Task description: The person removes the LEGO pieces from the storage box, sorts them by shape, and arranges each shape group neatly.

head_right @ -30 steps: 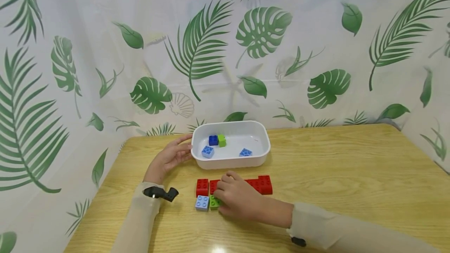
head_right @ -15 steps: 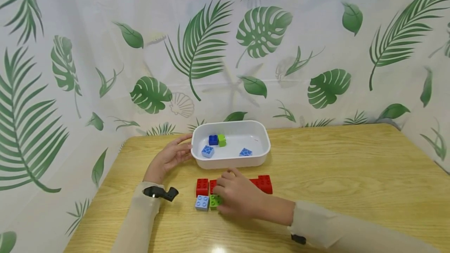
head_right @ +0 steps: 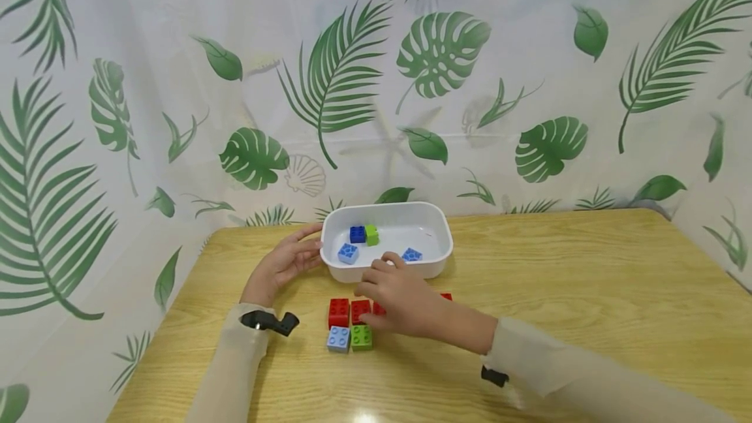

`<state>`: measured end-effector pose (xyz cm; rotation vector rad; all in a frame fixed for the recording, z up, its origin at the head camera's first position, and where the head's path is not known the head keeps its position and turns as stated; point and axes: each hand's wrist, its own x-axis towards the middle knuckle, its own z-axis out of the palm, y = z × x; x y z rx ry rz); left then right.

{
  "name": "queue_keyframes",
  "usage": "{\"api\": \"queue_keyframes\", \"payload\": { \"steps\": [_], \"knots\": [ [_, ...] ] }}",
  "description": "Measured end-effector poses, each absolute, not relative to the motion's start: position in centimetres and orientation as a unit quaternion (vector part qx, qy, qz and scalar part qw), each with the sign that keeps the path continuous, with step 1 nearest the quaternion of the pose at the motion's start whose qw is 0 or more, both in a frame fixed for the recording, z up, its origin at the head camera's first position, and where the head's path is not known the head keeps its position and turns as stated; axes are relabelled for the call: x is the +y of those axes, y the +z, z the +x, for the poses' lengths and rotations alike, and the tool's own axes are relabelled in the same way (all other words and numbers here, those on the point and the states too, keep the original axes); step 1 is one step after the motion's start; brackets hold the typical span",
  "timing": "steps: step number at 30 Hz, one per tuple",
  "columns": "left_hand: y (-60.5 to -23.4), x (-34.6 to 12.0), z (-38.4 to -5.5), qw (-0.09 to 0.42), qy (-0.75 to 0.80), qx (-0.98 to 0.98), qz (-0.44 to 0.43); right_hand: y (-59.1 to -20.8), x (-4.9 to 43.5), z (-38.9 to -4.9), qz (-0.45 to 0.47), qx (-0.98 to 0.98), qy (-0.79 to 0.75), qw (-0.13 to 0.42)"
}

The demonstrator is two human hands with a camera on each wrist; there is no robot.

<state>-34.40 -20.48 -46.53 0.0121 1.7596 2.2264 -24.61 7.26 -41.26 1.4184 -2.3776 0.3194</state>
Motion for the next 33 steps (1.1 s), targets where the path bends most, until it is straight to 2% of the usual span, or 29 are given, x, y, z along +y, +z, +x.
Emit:
{"api": "queue_keyframes", "payload": {
  "steps": [9,16,20,29,33],
  "knots": [
    [-46.6,-20.3,-34.6,0.154,0.778,0.609,0.010,-38.9,8.7,-27.9,0.468,-0.841,0.126,0.240],
    [-46.4,-20.2,-34.5,0.152,0.777,0.611,-0.005,-37.9,10.9,-30.9,0.437,-0.859,0.140,0.227],
    [-46.4,-20.3,-34.5,0.152,0.776,0.613,-0.008,-37.8,11.8,-32.5,0.419,-0.881,0.135,0.175],
    [-46.6,-20.4,-34.6,0.154,0.775,0.612,0.003,-39.1,12.6,-35.8,0.370,-0.916,0.157,-0.015],
    [-46.7,-20.4,-34.7,0.154,0.775,0.613,0.006,-39.7,12.6,-36.7,0.352,-0.919,0.162,-0.075]
  ]
}}
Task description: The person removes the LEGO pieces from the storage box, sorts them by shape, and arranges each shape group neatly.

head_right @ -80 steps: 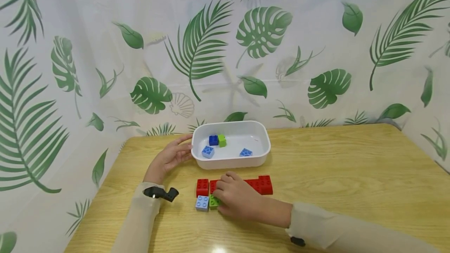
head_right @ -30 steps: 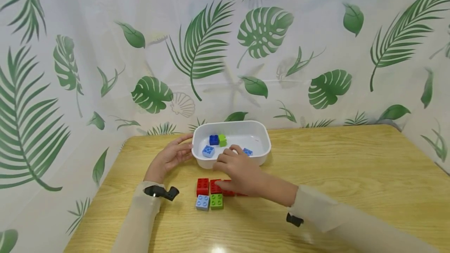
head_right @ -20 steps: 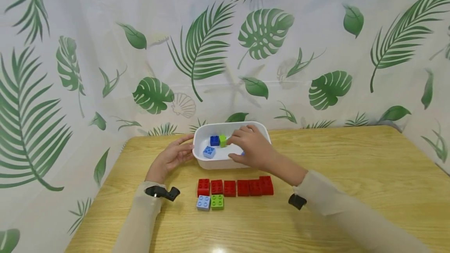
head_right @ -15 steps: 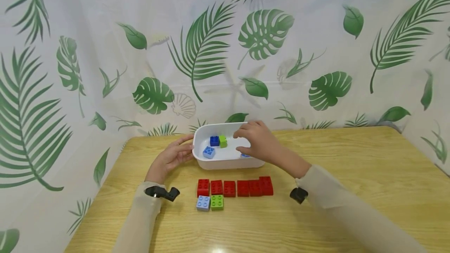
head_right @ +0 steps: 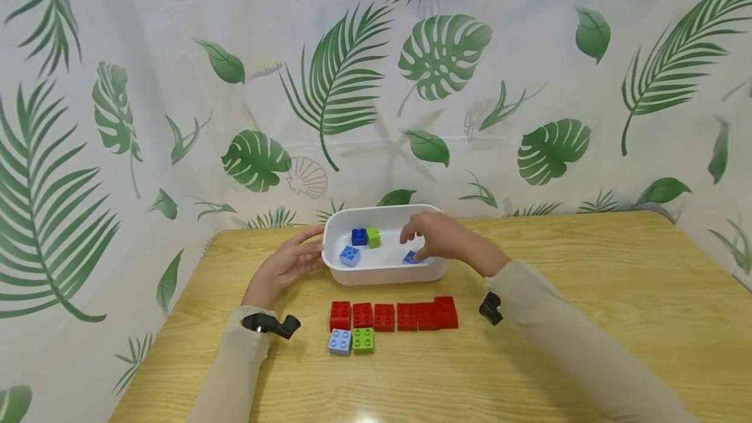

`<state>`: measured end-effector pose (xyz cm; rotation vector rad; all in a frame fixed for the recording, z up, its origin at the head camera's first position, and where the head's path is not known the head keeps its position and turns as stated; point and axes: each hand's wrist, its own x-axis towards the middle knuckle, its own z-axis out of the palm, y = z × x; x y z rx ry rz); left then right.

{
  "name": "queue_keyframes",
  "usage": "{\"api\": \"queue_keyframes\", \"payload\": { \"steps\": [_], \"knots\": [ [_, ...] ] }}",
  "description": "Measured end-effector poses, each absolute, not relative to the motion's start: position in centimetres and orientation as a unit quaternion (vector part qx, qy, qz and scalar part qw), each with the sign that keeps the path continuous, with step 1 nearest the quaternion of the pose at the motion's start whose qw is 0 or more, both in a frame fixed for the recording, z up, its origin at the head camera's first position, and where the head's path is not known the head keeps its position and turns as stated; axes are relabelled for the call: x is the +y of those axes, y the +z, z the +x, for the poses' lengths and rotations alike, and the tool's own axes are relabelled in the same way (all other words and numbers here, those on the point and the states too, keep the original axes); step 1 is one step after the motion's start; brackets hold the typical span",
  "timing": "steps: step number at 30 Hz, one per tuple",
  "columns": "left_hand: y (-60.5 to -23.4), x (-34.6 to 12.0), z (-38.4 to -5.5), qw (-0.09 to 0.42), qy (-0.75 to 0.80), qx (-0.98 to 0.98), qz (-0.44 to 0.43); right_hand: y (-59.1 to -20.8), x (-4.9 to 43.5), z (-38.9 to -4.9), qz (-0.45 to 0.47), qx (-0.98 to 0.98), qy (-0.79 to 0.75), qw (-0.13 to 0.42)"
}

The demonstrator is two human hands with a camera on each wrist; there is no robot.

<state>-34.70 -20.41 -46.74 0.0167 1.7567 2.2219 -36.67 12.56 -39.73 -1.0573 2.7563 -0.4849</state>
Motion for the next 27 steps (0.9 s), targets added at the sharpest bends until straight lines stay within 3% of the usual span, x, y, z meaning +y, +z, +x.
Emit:
{"api": "queue_keyframes", "payload": {
  "steps": [5,16,27],
  "knots": [
    [-46.7,-20.3,-34.7,0.154,0.776,0.611,0.009,-40.7,12.9,-37.2,-0.351,0.914,-0.179,0.098],
    [-46.6,-20.5,-34.5,0.149,0.768,0.623,0.007,-42.4,13.1,-37.8,-0.337,0.911,-0.224,0.082],
    [-46.7,-20.4,-34.5,0.154,0.771,0.618,0.019,-44.0,12.5,-38.3,-0.325,0.918,-0.227,0.011]
  ]
}}
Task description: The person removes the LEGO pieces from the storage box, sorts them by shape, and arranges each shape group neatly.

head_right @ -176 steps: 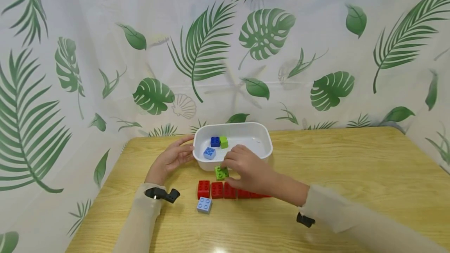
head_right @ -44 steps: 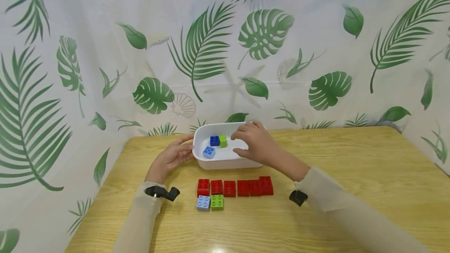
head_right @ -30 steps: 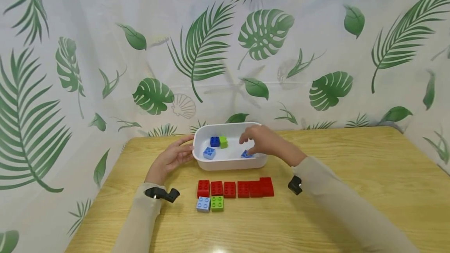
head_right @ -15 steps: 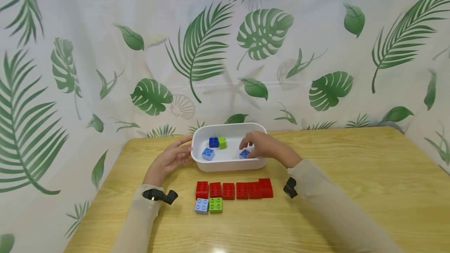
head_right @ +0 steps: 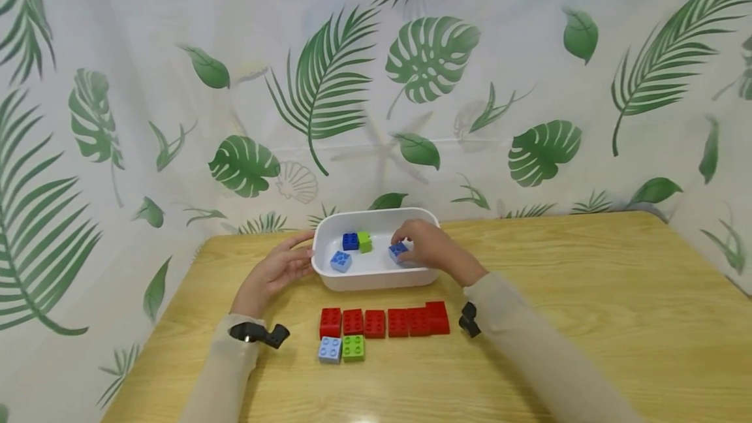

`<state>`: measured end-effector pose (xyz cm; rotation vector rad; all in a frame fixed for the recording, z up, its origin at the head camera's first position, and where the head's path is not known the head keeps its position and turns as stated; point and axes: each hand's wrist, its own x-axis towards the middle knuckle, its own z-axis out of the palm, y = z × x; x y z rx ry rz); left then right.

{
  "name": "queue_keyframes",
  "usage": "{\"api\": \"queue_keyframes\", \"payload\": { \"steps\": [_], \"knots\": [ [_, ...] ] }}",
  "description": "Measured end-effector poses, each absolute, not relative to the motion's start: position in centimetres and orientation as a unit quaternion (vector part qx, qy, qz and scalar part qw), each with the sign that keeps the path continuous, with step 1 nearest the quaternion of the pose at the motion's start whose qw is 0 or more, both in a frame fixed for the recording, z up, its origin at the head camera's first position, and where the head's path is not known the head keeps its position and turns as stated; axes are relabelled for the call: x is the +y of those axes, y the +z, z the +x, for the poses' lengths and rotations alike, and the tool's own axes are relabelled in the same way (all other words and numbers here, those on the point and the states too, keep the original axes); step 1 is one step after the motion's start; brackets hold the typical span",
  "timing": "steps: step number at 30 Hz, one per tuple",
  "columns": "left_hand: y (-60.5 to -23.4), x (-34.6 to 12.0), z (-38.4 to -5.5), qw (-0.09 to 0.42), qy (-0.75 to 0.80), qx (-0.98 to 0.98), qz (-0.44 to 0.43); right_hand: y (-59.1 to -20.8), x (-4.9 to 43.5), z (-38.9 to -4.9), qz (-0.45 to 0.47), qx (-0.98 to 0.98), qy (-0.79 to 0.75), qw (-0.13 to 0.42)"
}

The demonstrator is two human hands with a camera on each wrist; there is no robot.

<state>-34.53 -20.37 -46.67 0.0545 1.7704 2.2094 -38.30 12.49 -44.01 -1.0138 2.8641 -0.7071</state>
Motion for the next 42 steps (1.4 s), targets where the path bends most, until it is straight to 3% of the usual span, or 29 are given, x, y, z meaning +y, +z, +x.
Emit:
{"api": "queue_keyframes", "payload": {
  "steps": [23,42],
  "knots": [
    [-46.72,-20.11,-34.42,0.151,0.779,0.608,0.005,-44.02,12.02,-37.81,-0.322,0.934,-0.154,0.016],
    [-46.86,-20.17,-34.53,0.147,0.774,0.615,-0.002,-43.95,11.81,-37.48,-0.324,0.937,-0.121,-0.061]
  ]
}}
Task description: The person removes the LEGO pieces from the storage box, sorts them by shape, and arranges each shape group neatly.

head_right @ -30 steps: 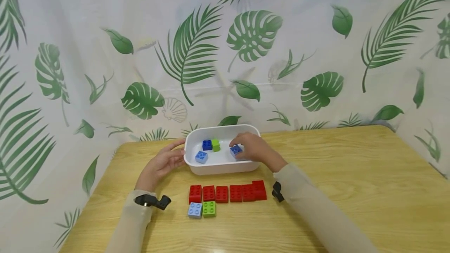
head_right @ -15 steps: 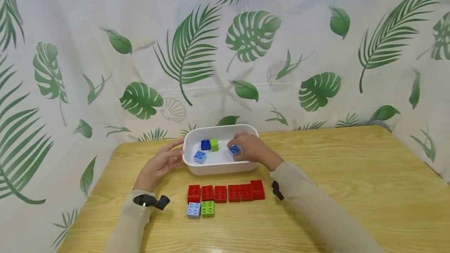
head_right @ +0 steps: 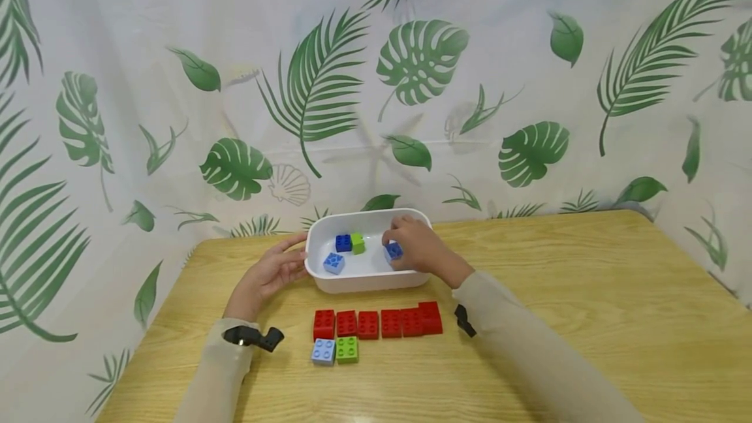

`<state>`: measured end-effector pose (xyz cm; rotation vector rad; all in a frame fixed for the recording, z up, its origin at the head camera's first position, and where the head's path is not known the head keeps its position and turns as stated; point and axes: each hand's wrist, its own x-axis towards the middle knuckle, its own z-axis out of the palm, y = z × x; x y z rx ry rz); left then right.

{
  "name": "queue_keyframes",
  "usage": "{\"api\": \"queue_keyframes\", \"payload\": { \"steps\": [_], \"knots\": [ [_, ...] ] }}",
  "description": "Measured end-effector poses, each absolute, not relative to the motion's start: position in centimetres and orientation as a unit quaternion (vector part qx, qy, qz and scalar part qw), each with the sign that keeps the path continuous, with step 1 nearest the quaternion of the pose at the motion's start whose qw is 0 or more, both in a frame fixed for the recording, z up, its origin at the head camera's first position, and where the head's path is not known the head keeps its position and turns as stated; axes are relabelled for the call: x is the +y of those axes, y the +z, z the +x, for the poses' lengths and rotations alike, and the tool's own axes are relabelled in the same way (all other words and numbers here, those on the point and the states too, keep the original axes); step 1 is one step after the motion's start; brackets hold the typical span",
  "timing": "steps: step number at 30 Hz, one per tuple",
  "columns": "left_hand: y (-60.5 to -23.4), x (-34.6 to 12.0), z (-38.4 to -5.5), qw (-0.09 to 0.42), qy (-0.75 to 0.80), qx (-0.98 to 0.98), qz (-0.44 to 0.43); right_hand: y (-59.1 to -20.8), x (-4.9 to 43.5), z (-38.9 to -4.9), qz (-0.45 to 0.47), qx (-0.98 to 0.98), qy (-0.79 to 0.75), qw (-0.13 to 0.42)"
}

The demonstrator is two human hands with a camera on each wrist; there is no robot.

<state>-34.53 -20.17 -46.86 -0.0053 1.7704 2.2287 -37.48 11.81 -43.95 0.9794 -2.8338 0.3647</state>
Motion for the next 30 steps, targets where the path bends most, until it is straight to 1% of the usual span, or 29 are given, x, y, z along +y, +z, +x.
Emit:
{"api": "queue_keyframes", "payload": {
  "steps": [21,30],
  "knots": [
    [-46.43,-20.47,-34.35,0.145,0.771,0.621,0.002,-43.94,11.66,-37.68,0.350,-0.916,0.136,0.139],
    [-46.83,-20.29,-34.47,0.151,0.778,0.609,0.021,-44.00,12.24,-37.50,0.369,-0.898,0.148,0.191]
  ]
}}
